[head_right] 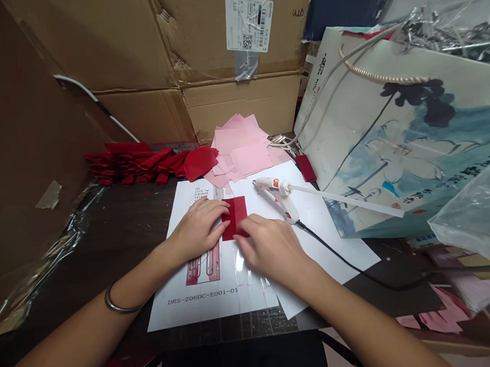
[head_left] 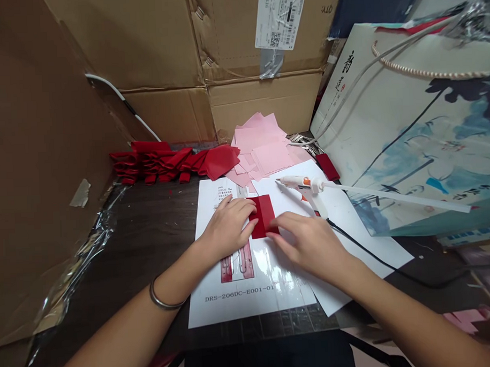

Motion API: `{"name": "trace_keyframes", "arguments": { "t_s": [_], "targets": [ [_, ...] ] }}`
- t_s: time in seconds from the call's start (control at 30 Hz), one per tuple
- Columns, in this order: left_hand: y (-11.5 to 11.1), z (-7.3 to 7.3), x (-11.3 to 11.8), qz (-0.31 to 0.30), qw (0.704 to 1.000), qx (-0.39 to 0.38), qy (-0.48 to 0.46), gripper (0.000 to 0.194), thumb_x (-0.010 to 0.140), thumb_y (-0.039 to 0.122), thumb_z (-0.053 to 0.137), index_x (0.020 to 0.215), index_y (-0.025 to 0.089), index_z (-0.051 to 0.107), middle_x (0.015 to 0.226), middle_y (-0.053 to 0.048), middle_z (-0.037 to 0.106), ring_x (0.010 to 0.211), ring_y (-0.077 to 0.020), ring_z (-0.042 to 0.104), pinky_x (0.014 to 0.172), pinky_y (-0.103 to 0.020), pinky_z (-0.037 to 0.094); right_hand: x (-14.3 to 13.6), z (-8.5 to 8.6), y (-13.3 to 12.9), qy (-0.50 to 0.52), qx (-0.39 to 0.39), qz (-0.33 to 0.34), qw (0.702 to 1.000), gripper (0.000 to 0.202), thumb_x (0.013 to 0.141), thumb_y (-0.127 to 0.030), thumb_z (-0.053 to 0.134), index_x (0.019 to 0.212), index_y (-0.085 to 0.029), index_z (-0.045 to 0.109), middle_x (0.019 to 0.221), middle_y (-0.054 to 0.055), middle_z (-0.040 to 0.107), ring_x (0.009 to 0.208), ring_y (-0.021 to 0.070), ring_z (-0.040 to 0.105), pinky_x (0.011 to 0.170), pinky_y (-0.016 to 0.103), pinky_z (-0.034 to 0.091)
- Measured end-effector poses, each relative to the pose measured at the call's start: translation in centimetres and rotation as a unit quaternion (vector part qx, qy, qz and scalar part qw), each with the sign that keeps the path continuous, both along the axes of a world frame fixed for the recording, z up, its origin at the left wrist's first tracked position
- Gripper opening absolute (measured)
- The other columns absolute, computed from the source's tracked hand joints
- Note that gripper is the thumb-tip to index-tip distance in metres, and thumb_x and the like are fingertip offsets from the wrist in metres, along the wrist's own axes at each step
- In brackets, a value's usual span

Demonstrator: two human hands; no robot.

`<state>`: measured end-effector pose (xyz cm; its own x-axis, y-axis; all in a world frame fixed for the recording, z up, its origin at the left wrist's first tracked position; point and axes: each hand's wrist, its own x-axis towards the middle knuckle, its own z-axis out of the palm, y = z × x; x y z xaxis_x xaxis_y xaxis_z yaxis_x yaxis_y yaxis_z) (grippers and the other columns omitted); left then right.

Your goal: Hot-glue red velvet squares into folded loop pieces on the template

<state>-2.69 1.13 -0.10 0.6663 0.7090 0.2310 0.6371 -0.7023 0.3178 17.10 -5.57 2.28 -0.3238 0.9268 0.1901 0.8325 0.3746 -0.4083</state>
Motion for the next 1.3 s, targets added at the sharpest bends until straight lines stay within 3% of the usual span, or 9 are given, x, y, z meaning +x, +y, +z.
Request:
{"name": "trace_keyframes", "arguments": {
  "t_s": [0.1, 0.17, 0.27, 0.4, 0.5, 0.6, 0.7, 1.0, 1.3],
  "targets": [
    [-0.2, 0.0, 0.2, 0.004, 0.999, 0.015, 0.033, 0.020, 0.094, 0.025, 0.049, 0.109, 0.017, 0.059, 0.119, -0.009, 0.066, 0.115, -0.0245, 0.058, 0.111, -0.049, 0.032, 2.5, -1.0, -2.3, 0.073, 0.095, -0.136, 0.983, 0.018, 0.089, -0.033, 0.057, 0.097, -0.019, 0.064, 0.084, 0.006, 0.066, 0.078, 0.0213, 0.061, 0.070, 0.036, 0.048],
    [-0.3, -0.1, 0.3, 0.015, 0.999, 0.018, 0.043, 0.021, 0.095, 0.026, 0.048, 0.110, 0.017, 0.059, 0.119, -0.009, 0.066, 0.115, -0.0245, 0.059, 0.111, -0.050, 0.031, 4.1, -2.2, -3.1, 0.078, 0.148, -0.195, 0.966, 0.045, 0.087, -0.038, 0.060, 0.126, -0.016, 0.053, 0.102, 0.014, 0.064, 0.098, 0.0288, 0.058, 0.081, 0.044, 0.049],
    [-0.1, -0.2, 0.4, 0.030, 0.998, 0.020, 0.047, 0.022, 0.096, 0.026, 0.047, 0.112, 0.017, 0.059, 0.122, -0.010, 0.065, 0.114, -0.0246, 0.060, 0.112, -0.050, 0.030, 5.8, -3.5, -2.5, 0.118, 0.109, -0.233, 0.959, 0.076, 0.083, -0.046, 0.064, 0.145, -0.014, 0.035, 0.130, 0.021, 0.052, 0.122, 0.0350, 0.049, 0.088, 0.049, 0.050],
    [0.2, -0.3, 0.5, 0.033, 0.998, 0.026, 0.049, 0.025, 0.096, 0.026, 0.045, 0.114, 0.016, 0.060, 0.125, -0.011, 0.064, 0.118, -0.0249, 0.057, 0.113, -0.050, 0.029, 6.5, -3.0, 0.9, 0.172, -0.008, -0.234, 0.957, 0.065, 0.080, -0.053, 0.064, 0.133, -0.017, 0.051, 0.125, 0.019, 0.058, 0.106, 0.0336, 0.060, 0.076, 0.046, 0.053],
    [0.3, -0.5, 0.6, 0.018, 0.998, 0.031, 0.050, 0.031, 0.097, 0.023, 0.041, 0.121, 0.016, 0.058, 0.134, -0.011, 0.060, 0.128, -0.0246, 0.051, 0.114, -0.050, 0.026, 6.6, -2.1, 3.2, 0.134, -0.048, -0.206, 0.968, 0.044, 0.085, -0.056, 0.057, 0.106, -0.019, 0.065, 0.088, 0.010, 0.067, 0.071, 0.0238, 0.061, 0.058, 0.039, 0.048],
    [0.5, -0.8, 0.6, 0.007, 0.998, 0.017, 0.058, 0.036, 0.098, 0.022, 0.038, 0.130, 0.019, 0.054, 0.140, -0.008, 0.056, 0.133, -0.0242, 0.047, 0.115, -0.052, 0.024, 6.4, -1.8, 3.8, 0.121, -0.042, -0.196, 0.972, 0.040, 0.090, -0.055, 0.049, 0.084, -0.020, 0.066, 0.061, 0.001, 0.051, 0.054, 0.0166, 0.047, 0.051, 0.033, 0.038],
    [0.4, -0.7, 0.7, 0.013, 0.998, 0.004, 0.068, 0.039, 0.098, 0.023, 0.036, 0.134, 0.021, 0.053, 0.142, -0.007, 0.055, 0.134, -0.0247, 0.046, 0.115, -0.055, 0.022, 6.2, -1.5, 3.4, 0.147, -0.041, -0.181, 0.971, 0.039, 0.091, -0.054, 0.048, 0.081, -0.020, 0.066, 0.058, -0.001, 0.046, 0.053, 0.0148, 0.043, 0.050, 0.031, 0.035],
    [0.2, -0.4, 0.8, 0.011, 0.996, -0.002, 0.085, 0.040, 0.098, 0.021, 0.036, 0.134, 0.022, 0.053, 0.143, -0.007, 0.053, 0.137, -0.0253, 0.043, 0.117, -0.058, 0.014, 5.1, 0.2, 3.1, 0.153, -0.100, -0.118, 0.976, 0.039, 0.094, -0.052, 0.045, 0.089, -0.020, 0.068, 0.057, 0.001, 0.063, 0.054, 0.0167, 0.058, 0.055, 0.032, 0.042],
    [0.4, -0.5, 0.6, -0.002, 0.996, -0.038, 0.082, 0.043, 0.100, 0.030, 0.035, 0.141, 0.022, 0.045, 0.150, -0.006, 0.044, 0.142, -0.0249, 0.035, 0.118, -0.060, 0.007, 4.9, 0.3, 3.4, 0.135, -0.109, -0.140, 0.975, 0.042, 0.093, -0.055, 0.045, 0.074, -0.021, 0.062, 0.054, 0.002, 0.060, 0.054, 0.0176, 0.056, 0.056, 0.034, 0.040]
  ]
}}
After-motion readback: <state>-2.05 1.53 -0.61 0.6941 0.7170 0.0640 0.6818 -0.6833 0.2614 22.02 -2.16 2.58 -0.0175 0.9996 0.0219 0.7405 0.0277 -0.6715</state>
